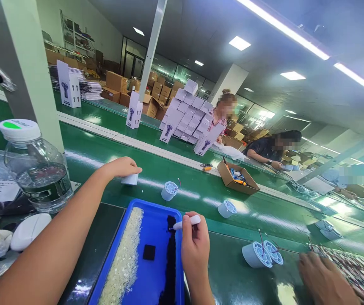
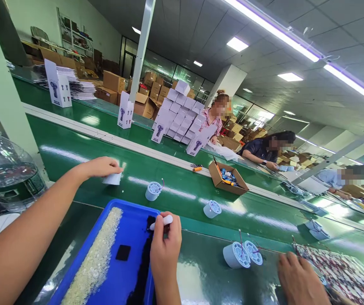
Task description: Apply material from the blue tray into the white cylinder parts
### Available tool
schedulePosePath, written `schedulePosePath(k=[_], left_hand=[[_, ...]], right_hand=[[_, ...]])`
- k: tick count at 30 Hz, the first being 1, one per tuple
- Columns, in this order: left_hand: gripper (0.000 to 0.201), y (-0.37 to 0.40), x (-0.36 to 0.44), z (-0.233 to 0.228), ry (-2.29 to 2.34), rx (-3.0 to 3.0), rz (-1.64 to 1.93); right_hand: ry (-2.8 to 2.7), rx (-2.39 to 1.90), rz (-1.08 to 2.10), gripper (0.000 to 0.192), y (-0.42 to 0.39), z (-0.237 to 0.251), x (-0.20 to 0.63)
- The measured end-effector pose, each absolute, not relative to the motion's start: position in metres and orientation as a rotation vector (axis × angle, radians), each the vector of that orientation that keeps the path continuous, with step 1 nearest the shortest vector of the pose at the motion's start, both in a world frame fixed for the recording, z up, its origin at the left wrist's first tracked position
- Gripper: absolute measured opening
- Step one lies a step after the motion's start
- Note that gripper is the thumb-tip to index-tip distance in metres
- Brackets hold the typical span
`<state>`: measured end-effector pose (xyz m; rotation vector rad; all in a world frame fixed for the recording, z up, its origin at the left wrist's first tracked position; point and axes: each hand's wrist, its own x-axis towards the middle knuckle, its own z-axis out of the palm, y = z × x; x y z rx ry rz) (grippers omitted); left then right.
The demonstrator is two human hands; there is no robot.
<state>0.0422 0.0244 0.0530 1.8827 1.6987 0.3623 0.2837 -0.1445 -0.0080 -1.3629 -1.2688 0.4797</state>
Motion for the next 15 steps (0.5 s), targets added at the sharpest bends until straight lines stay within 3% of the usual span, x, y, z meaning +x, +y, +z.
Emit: schedulePosePath(k=[4, 15], left_hand=[[0.025, 0.0259, 0.0499, 0.0477, 1.771, 1.954, 0.35], [0.026, 0.026, 0.0505, 0.0503, 1.863, 2.014, 0.146]], right_hand=[[-1.288, -1.344, 0.526, 0.021, -0.143, -0.009, 0.2813], [-1.349, -1.336, 0.597, 0.019, -0.1409, -0.0052, 0.2789]])
